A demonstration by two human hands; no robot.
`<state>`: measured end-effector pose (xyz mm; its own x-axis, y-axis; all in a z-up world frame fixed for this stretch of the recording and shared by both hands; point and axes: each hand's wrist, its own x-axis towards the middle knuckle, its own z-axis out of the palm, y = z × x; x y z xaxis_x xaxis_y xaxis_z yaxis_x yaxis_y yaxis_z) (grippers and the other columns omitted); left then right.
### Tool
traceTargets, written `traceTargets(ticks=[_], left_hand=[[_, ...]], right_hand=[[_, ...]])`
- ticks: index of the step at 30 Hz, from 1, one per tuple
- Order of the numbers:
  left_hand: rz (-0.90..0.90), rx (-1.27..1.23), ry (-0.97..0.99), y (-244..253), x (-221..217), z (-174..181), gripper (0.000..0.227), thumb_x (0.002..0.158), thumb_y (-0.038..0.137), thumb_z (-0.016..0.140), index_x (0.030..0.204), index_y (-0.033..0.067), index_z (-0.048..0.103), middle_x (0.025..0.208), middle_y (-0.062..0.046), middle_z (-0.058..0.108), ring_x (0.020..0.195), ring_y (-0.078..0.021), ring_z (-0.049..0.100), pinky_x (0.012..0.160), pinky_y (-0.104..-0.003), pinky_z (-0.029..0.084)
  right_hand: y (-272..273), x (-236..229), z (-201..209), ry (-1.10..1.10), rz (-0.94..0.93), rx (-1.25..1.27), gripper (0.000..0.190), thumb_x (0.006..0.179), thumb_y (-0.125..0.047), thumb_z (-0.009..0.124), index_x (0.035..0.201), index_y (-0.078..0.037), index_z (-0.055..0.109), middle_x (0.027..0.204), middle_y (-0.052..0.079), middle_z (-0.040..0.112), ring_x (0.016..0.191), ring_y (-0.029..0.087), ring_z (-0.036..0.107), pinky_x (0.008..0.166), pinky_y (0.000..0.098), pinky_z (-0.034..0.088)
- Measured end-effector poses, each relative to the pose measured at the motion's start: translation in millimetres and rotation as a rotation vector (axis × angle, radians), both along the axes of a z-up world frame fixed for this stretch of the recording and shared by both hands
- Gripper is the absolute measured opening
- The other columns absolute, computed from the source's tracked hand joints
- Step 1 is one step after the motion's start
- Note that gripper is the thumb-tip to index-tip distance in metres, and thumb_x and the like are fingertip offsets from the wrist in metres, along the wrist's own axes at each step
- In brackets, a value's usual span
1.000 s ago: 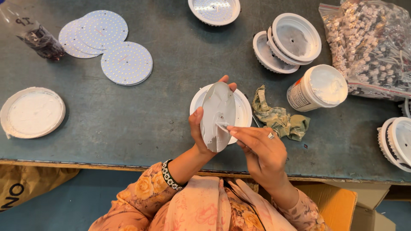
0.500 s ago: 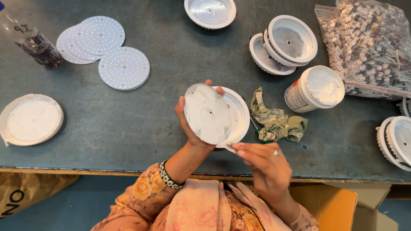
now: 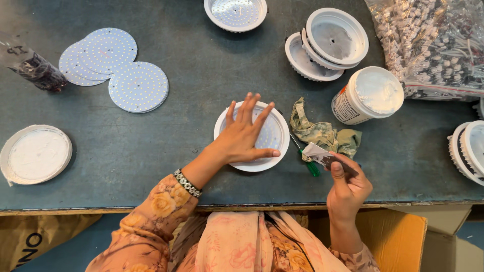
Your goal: The person applies white paste to the center of white plastic housings and attaches circular LED panels. They handle each unit one at a time, spreading the paste, placing the panel, and stacking the finished assemblies.
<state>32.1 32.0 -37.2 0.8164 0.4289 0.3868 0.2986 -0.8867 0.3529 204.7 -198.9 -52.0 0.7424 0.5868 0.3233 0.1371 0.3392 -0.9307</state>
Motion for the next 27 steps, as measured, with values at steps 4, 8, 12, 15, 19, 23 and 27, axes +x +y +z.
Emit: traceTargets(ticks=[4,8,12,15,19,23,27], left_hand=[[0.231,-0.117,-0.032,19,-35,17,0.091,0.086,0.069,0.065,0.154,0.0125,0.041,0.146,-0.026,0.045,0.140,-0.0413,0.040,0.111,-0.060,0.027],[0.532,-0.547,0.302,33,-69,16,0.063,0.093,0.057,0.060,0.136,0.0126,0.053,0.101,-0.015,0.075,0.098,-0.0317,0.072,0.085,-0.046,0.055],[0.321,-0.449,0.187,30,-68,-14,0.039,0.103,0.039,0.059,0.118,0.0034,0.054,0.082,-0.020,0.070,0.076,-0.0389,0.069,0.068,-0.049,0.054],[0.277,-0.634,0.093,47,-59,-34,0.030,0.103,0.029,0.055,0.116,0.0018,0.052,0.077,-0.020,0.070,0.067,-0.0330,0.069,0.061,-0.046,0.054],[0.360,-0.844,0.021,127,-38,-42,0.025,0.099,0.022,0.056,0.114,0.0032,0.050,0.071,-0.016,0.069,0.048,-0.0231,0.066,0.043,-0.039,0.053],[0.386,-0.837,-0.298,241,17,-48,0.025,0.101,0.015,0.054,0.111,-0.0044,0.043,0.068,-0.020,0.065,0.044,-0.0262,0.064,0.035,-0.040,0.049],[0.535,-0.924,-0.500,317,73,-55,0.023,0.105,0.011,0.046,0.115,-0.0036,0.031,0.073,-0.018,0.067,0.049,-0.0238,0.067,0.038,-0.037,0.054]], right_hand=[[1,13,-14,0.168,0.089,0.086,0.023,0.103,-0.010,0.070,0.121,0.005,0.070,0.109,0.014,0.072,0.095,0.020,0.068,0.085,0.0337,0.054],[9,33,-37,0.664,0.406,0.283,0.020,0.105,-0.012,0.065,0.121,0.000,0.069,0.111,0.016,0.073,0.095,0.028,0.069,0.078,0.0402,0.051],[9,41,-67,0.907,0.519,0.349,0.020,0.104,-0.013,0.063,0.122,-0.005,0.068,0.110,0.012,0.073,0.097,0.026,0.065,0.077,0.0394,0.047],[-5,54,-81,0.951,0.626,0.485,0.019,0.108,-0.014,0.063,0.124,-0.005,0.069,0.110,0.013,0.072,0.093,0.024,0.059,0.075,0.0354,0.043],[-21,67,-92,0.993,0.509,0.495,0.018,0.105,-0.016,0.065,0.119,-0.006,0.072,0.108,0.012,0.071,0.090,0.022,0.055,0.073,0.0335,0.042],[-21,66,-102,1.064,0.397,0.515,0.017,0.103,-0.017,0.067,0.113,-0.005,0.072,0.107,0.011,0.071,0.090,0.023,0.055,0.072,0.0322,0.042],[-15,64,-99,1.044,0.339,0.493,0.015,0.101,-0.016,0.068,0.109,-0.004,0.072,0.104,0.012,0.071,0.087,0.023,0.055,0.069,0.0331,0.042]])
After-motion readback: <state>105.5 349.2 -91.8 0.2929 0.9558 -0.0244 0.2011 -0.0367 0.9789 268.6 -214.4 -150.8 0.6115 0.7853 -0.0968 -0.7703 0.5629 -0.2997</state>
